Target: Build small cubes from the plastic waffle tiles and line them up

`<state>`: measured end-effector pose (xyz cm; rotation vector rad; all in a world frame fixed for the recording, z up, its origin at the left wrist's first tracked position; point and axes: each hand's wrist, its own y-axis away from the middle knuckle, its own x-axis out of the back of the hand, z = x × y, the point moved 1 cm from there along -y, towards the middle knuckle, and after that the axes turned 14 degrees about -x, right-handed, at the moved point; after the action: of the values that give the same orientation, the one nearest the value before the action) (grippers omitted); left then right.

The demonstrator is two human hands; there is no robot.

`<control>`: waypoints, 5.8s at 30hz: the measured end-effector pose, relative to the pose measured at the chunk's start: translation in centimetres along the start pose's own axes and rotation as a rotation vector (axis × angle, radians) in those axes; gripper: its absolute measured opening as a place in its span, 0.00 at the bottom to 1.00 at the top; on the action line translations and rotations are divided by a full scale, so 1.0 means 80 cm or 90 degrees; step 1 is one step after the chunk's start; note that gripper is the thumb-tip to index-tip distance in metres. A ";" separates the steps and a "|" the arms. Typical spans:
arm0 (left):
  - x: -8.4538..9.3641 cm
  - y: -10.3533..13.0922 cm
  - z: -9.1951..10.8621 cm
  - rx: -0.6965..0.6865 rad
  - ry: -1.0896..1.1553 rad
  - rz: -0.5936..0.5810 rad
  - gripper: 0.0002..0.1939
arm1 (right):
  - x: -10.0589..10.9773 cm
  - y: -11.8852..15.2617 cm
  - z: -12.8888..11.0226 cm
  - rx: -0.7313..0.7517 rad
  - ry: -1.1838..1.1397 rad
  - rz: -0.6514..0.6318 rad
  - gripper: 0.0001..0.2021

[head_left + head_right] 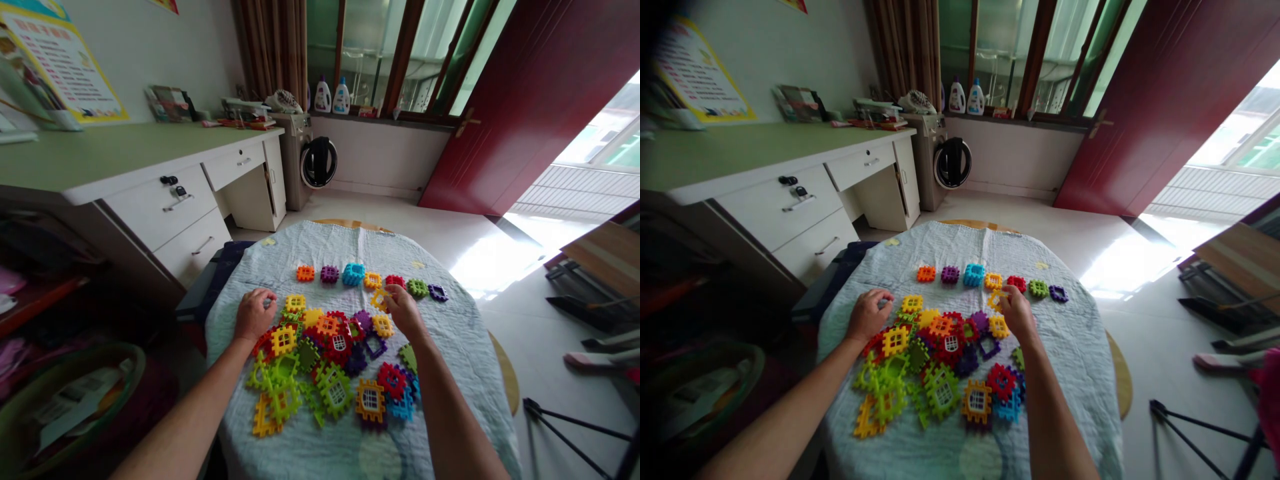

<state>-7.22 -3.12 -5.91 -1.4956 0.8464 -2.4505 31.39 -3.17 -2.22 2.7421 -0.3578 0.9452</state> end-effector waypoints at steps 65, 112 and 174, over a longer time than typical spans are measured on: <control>-0.001 0.001 -0.004 -0.026 -0.008 0.014 0.07 | -0.004 -0.110 -0.046 0.116 0.468 -0.087 0.31; -0.003 0.002 0.000 -0.007 -0.020 0.015 0.06 | -0.023 0.083 -0.039 0.156 0.410 -0.163 0.25; -0.006 0.001 -0.003 -0.009 -0.033 0.010 0.06 | -0.008 0.101 -0.006 0.163 0.242 -0.023 0.23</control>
<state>-7.22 -2.91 -6.40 -1.5441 0.8637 -2.3887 28.18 -10.59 -1.25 2.6833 -0.1252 1.5615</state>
